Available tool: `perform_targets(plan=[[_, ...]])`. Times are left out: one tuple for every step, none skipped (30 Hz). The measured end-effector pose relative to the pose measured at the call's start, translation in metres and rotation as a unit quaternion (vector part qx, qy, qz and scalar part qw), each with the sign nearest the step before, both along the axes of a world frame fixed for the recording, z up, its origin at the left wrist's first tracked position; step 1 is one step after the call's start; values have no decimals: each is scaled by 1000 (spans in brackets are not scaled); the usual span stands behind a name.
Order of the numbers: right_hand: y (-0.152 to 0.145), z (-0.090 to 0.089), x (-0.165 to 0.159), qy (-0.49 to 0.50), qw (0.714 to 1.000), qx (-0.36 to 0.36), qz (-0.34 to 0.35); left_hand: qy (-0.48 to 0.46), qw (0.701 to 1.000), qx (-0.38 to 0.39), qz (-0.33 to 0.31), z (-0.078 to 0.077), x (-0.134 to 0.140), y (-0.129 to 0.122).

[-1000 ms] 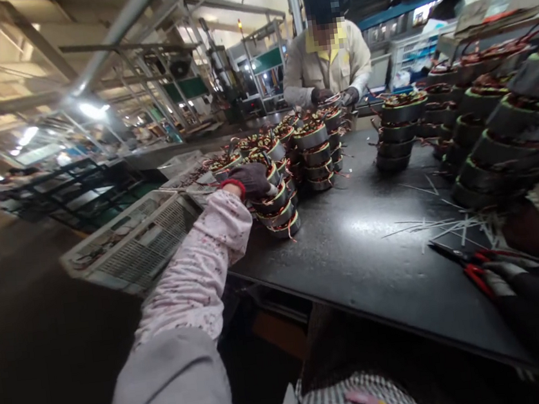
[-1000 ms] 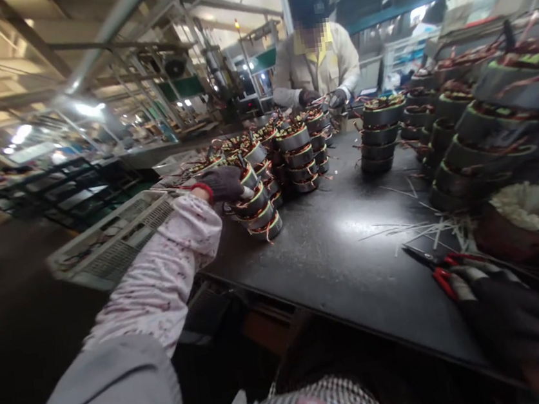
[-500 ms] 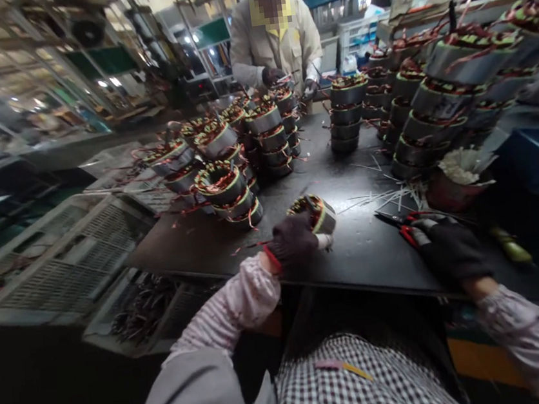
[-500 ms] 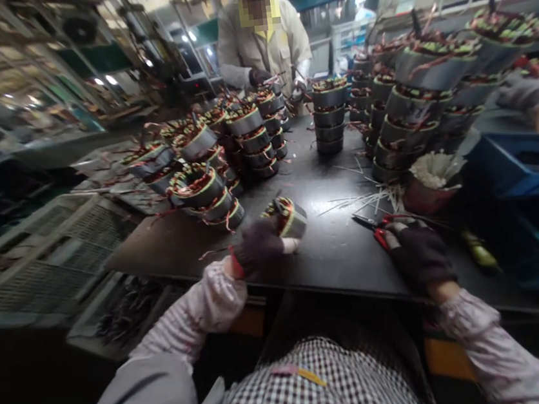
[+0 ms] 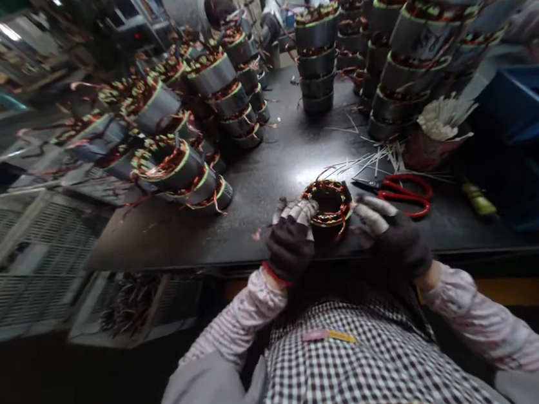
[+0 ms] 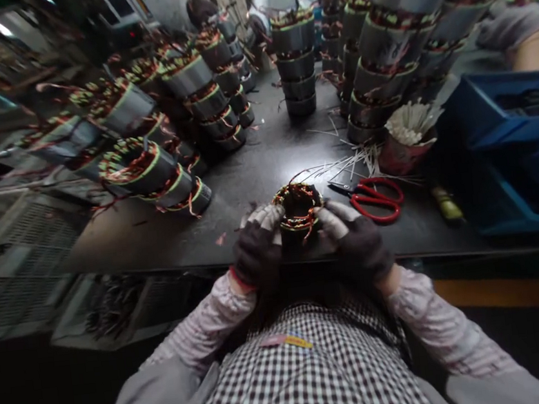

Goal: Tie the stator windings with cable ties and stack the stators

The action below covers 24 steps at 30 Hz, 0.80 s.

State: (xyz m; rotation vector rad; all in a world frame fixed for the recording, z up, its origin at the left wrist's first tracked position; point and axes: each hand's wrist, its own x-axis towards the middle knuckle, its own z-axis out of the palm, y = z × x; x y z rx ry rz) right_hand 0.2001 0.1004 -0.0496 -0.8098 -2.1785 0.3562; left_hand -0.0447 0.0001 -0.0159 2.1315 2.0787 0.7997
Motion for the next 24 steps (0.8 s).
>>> perform_targets(plan=[[-4, 3, -11, 2, 999, -37, 36, 7, 1000, -2, -19, 0, -11, 9], [-4, 5, -21, 21, 994, -86, 59, 15, 999, -1, -50, 1, -21, 19], [-1, 8, -29, 53, 987, -138, 68, 22, 996, 1, -87, 4, -29, 31], [4, 11, -35, 96, 975, -188, 61, 26, 991, 1, -129, 7, -36, 42], [11, 12, -37, 144, 961, -231, 41, 24, 985, 3, -170, 11, -41, 51], [18, 13, -37, 188, 947, -261, 14, 16, 980, 5, -199, 15, -44, 57], [26, 14, -34, 223, 932, -287, -12, 0, 976, 9, -218, 19, -46, 61], [32, 14, -28, 245, 918, -311, -34, -20, 972, 10, -233, 22, -47, 62], [38, 15, -20, 257, 905, -334, -48, -39, 969, 7, -243, 25, -46, 60], [44, 16, -10, 267, 893, -359, -57, -56, 968, 1, -246, 26, -45, 57], [49, 18, 2, 276, 885, -369, -75, -69, 968, -10, -243, 27, -42, 54], [55, 22, 15, 284, 882, -360, -107, -81, 971, -19, -226, 26, -38, 50], [62, 26, 28, 292, 884, -334, -150, -94, 975, -23, -199, 25, -33, 47], [71, 31, 41, 297, 886, -294, -199, -108, 980, -23, -166, 22, -28, 45], [81, 37, 52, 301, 885, -255, -248, -123, 983, -17, -138, 20, -22, 44], [93, 42, 62, 301, 881, -221, -290, -133, 984, -4, -118, 16, -16, 44], [104, 47, 69, 297, 878, -198, -318, -135, 985, 14, -110, 13, -10, 44], [116, 50, 74, 290, 878, -187, -333, -127, 985, 34, -113, 9, -6, 45], [127, 52, 76, 282, 878, -180, -342, -113, 984, 55, -127, 5, -4, 46], [136, 53, 76, 275, 879, -175, -347, -100, 982, 72, -143, 2, -3, 47], [143, 52, 75, 269, 881, -169, -349, -94, 979, 83, -158, -1, -4, 48], [148, 51, 74, 267, 883, -161, -351, -99, 977, 85, -167, -2, -6, 49], [151, 49, 74, 268, 882, -151, -356, -112, 977, 84, -163, -3, -9, 51], [152, 46, 75, 274, 879, -141, -364, -126, 978, 85, -144, -2, -12, 54]])
